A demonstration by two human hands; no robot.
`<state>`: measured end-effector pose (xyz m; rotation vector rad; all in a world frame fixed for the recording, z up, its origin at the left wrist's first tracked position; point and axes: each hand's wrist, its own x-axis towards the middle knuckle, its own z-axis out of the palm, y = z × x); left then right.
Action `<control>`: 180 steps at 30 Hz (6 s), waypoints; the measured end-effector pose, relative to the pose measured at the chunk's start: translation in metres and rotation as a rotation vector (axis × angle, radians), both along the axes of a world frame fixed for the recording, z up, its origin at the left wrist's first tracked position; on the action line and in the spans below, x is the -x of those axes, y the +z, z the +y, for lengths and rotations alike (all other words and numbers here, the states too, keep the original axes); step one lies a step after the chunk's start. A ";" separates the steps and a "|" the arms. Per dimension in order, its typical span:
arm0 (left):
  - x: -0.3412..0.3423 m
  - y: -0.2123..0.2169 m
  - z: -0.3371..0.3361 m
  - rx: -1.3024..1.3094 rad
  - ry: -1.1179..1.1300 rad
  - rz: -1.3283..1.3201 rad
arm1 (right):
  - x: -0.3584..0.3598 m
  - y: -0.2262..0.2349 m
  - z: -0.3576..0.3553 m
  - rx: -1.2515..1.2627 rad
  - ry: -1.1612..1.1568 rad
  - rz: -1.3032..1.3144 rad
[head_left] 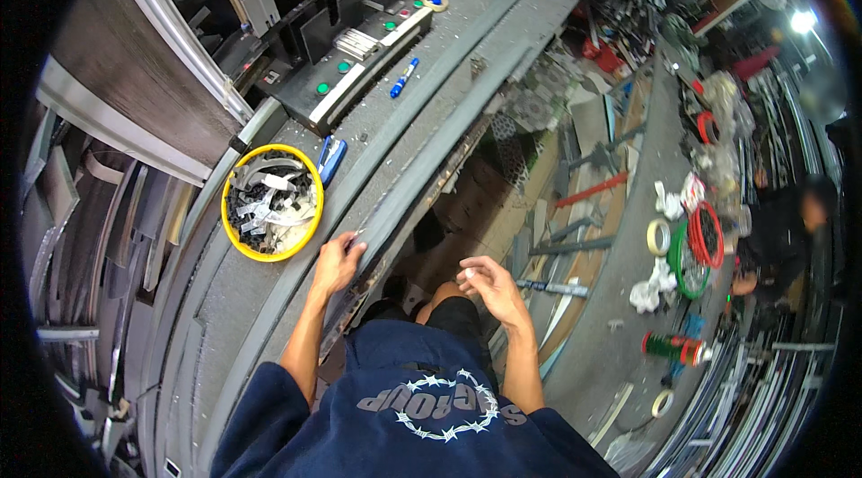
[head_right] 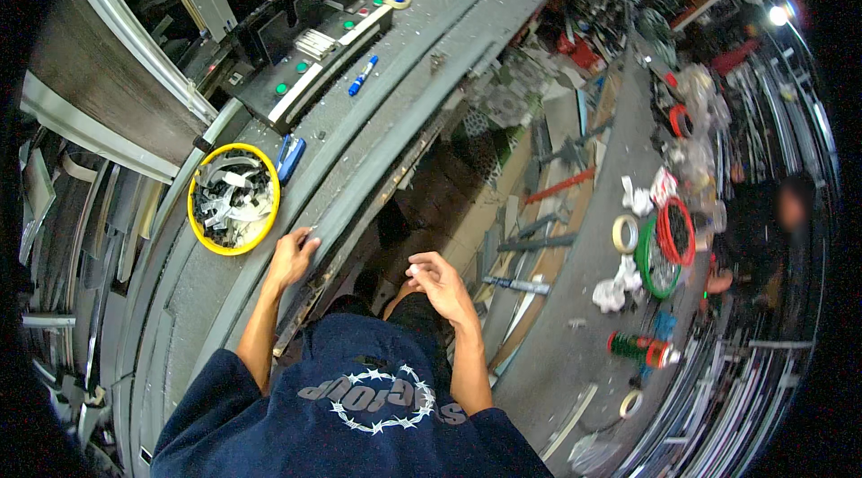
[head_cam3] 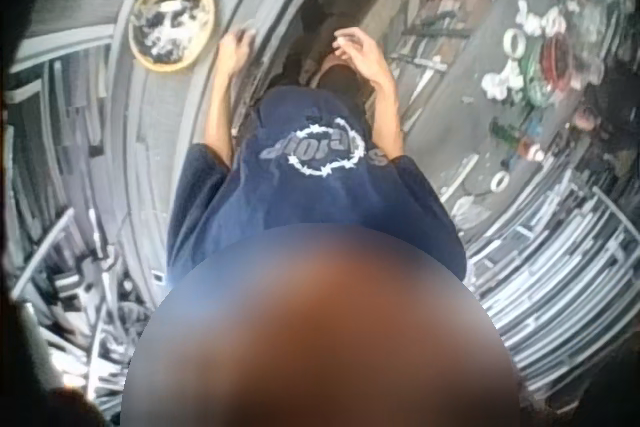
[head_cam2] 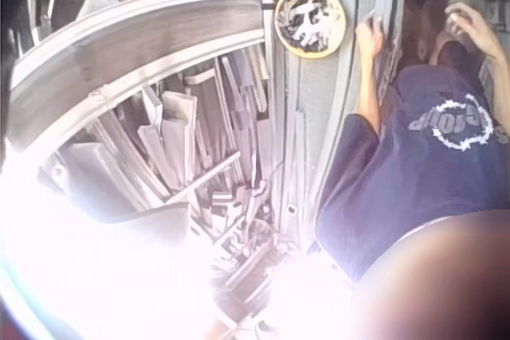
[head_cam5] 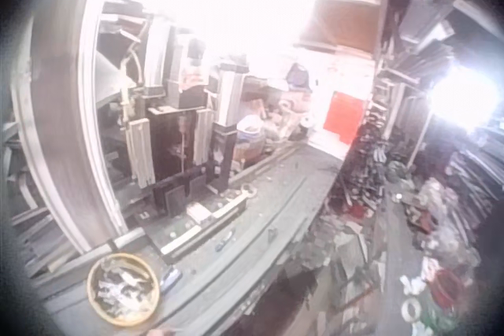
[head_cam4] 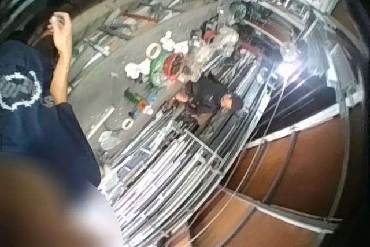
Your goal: The person measures a metal profile with a string, then cuts the string with scissors. They continue to measure and cut multiple lengths of string, handling a small metal strip and a white paper on the workbench. The person repeatedly measures and cuts string segments while another person works nearby.
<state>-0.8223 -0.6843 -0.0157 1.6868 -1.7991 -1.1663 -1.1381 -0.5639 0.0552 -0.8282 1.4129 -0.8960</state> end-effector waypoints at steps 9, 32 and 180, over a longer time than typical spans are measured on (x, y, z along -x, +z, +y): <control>0.103 0.002 -0.038 0.128 0.190 -0.208 | 0.075 -0.006 -0.145 -0.051 0.307 0.002; -0.069 0.014 0.070 0.063 0.668 -0.797 | -0.019 -0.069 -0.395 0.840 1.123 1.058; -0.170 -0.051 0.236 0.065 1.156 -1.082 | 0.060 -0.073 -0.393 0.774 0.948 1.064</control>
